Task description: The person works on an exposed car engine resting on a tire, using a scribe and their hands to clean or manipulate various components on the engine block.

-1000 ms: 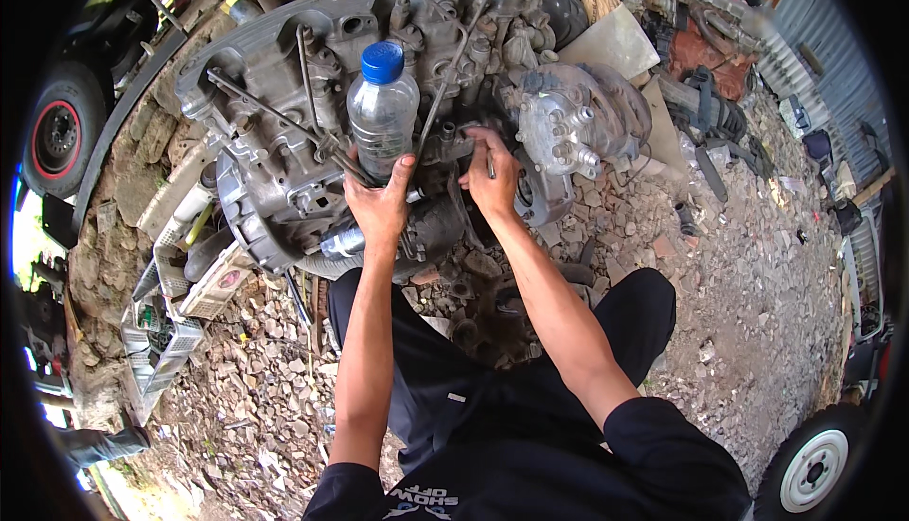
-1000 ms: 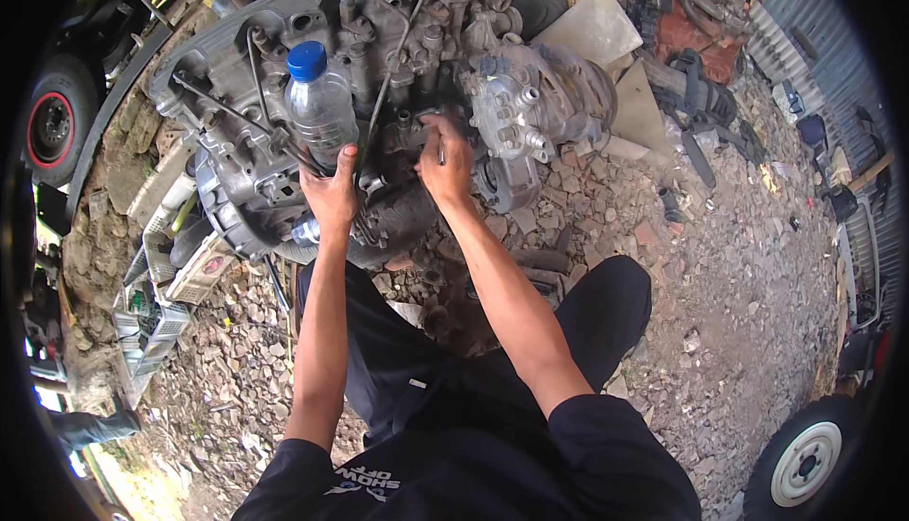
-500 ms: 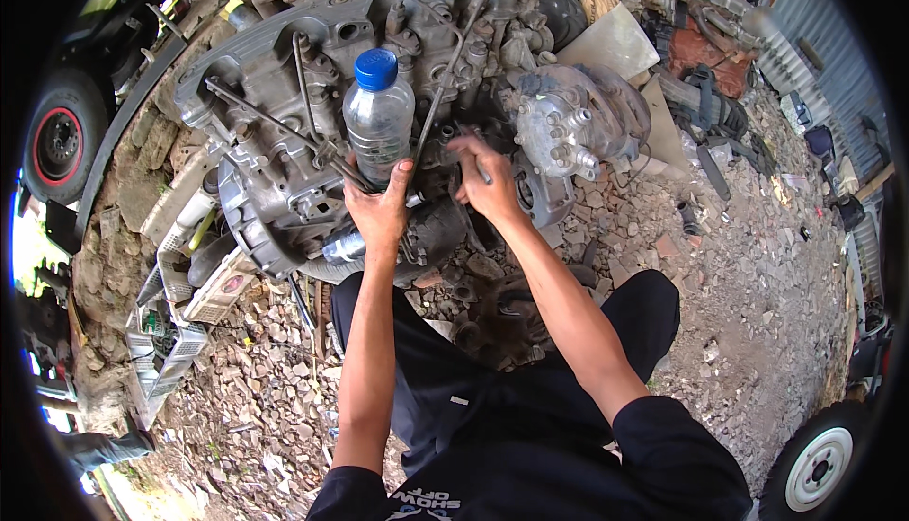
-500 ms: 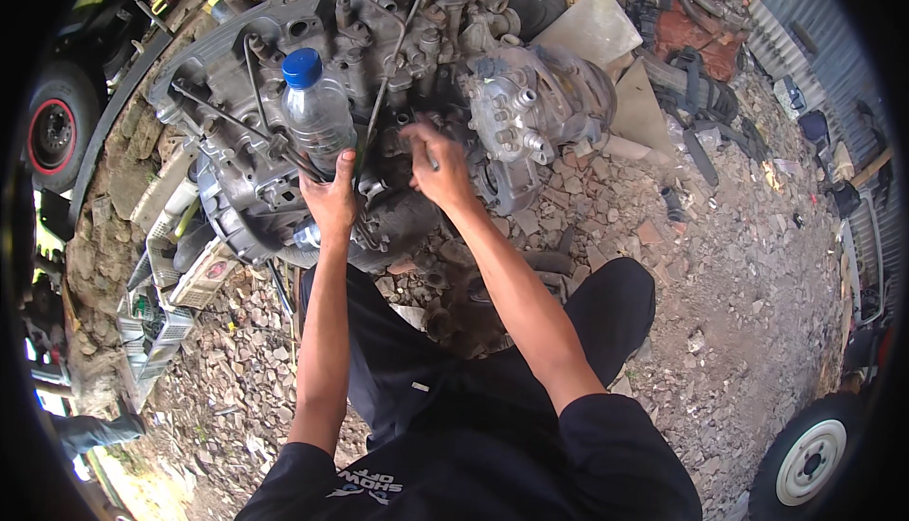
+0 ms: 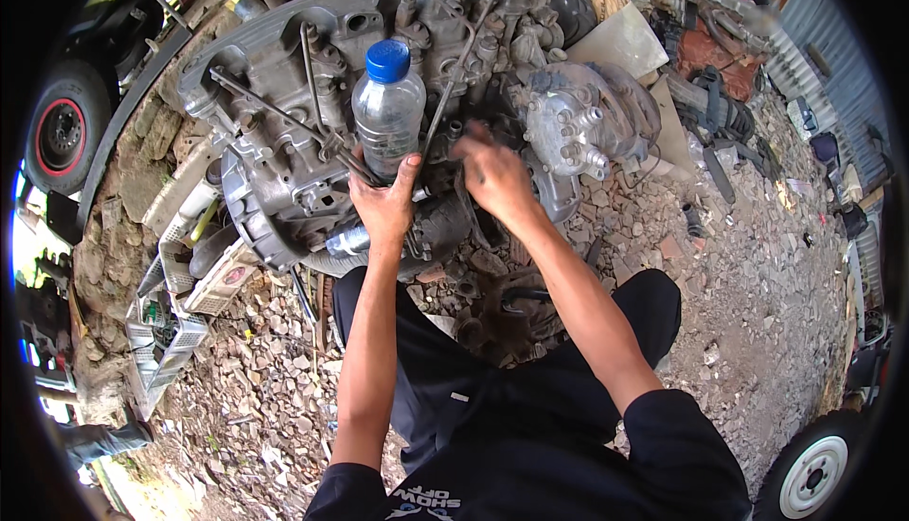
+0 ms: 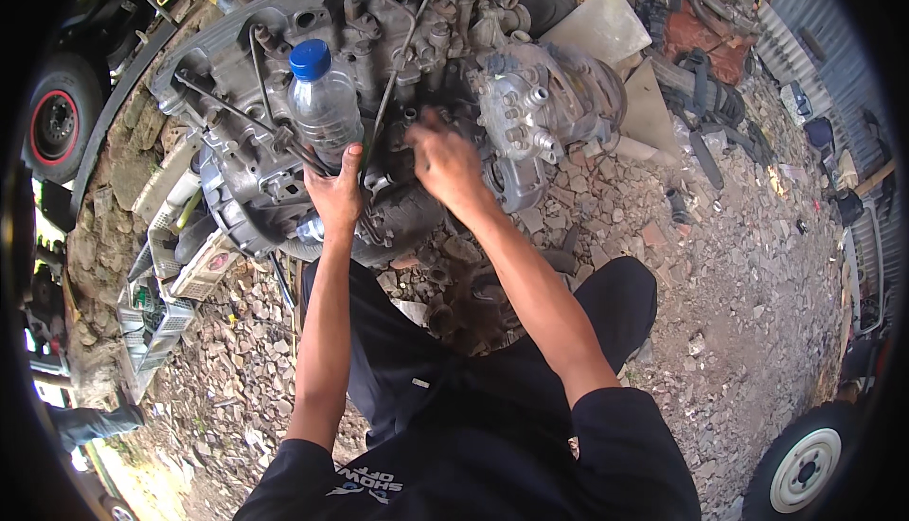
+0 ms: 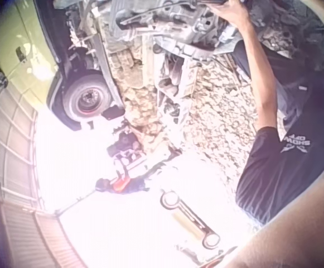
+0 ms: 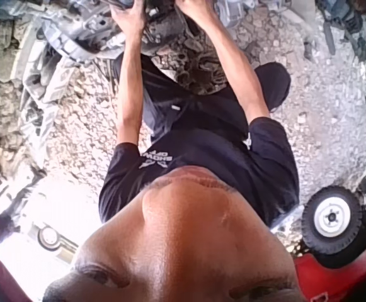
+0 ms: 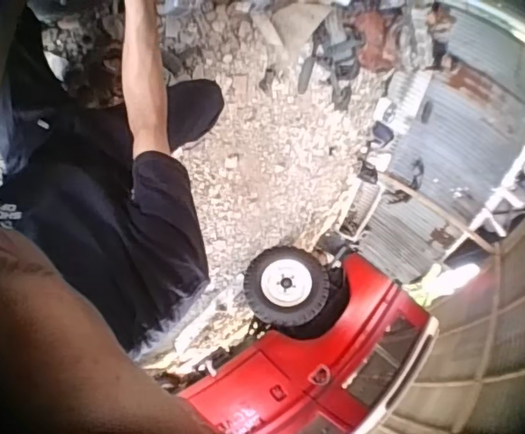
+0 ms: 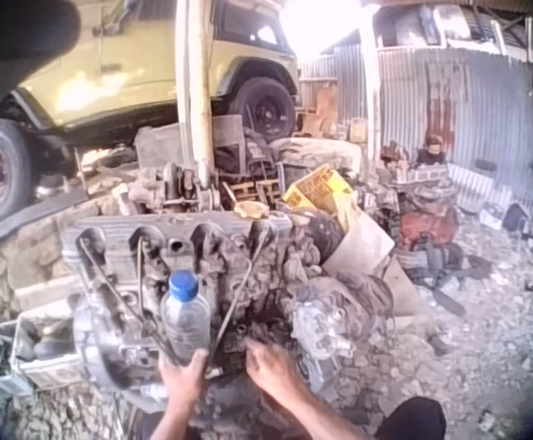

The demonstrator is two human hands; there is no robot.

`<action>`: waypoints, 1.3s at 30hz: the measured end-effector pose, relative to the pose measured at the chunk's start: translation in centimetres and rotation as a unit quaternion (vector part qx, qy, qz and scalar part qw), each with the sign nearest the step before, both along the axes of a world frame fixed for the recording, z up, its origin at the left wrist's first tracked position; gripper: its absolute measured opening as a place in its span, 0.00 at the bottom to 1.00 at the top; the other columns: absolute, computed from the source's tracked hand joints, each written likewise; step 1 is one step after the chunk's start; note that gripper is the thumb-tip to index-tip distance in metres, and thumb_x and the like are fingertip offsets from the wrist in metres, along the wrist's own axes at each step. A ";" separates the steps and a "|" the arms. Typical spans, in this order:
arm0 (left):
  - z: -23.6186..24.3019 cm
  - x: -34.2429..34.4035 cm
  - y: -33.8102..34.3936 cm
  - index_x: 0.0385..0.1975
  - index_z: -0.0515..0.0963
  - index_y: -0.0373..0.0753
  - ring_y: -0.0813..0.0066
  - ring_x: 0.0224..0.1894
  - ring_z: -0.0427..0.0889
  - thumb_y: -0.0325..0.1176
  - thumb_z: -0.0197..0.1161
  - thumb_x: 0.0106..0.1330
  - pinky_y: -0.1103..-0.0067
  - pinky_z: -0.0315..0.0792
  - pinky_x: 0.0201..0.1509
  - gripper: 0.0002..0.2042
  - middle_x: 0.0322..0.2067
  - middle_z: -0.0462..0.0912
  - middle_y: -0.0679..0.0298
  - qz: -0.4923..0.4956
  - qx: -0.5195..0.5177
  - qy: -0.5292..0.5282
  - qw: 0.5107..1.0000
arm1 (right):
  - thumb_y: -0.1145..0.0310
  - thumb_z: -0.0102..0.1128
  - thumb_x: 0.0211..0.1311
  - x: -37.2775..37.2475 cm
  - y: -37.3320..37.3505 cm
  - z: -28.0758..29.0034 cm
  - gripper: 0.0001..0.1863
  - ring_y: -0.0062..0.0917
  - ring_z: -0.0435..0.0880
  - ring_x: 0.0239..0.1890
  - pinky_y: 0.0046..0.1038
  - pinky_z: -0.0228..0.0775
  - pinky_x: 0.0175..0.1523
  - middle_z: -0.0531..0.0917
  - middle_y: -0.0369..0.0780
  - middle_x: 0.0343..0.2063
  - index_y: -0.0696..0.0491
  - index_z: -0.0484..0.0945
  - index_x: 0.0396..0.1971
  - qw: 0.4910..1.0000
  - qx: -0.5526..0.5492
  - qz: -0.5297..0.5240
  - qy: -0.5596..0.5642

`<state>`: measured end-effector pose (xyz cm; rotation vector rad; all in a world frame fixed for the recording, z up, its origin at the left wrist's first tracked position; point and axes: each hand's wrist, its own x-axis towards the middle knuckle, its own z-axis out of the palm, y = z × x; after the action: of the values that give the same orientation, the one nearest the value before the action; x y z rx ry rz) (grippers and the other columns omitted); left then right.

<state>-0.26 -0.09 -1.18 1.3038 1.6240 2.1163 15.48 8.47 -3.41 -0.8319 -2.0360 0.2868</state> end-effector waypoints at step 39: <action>0.0 -0.1 0.1 0.49 0.75 0.26 0.62 0.43 0.84 0.47 0.81 0.49 0.68 0.75 0.52 0.35 0.39 0.85 0.51 0.014 0.013 0.003 1.000 | 0.64 0.59 0.64 2.1 11.0 13.1 0.11 0.39 0.78 0.55 0.37 0.73 0.59 0.83 0.45 0.45 0.50 0.84 0.42 0.850 -0.046 0.108 -0.513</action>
<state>-0.40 -0.01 -1.15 1.3043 1.6310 2.1592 17.60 19.45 9.67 -0.9107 -3.1542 0.0397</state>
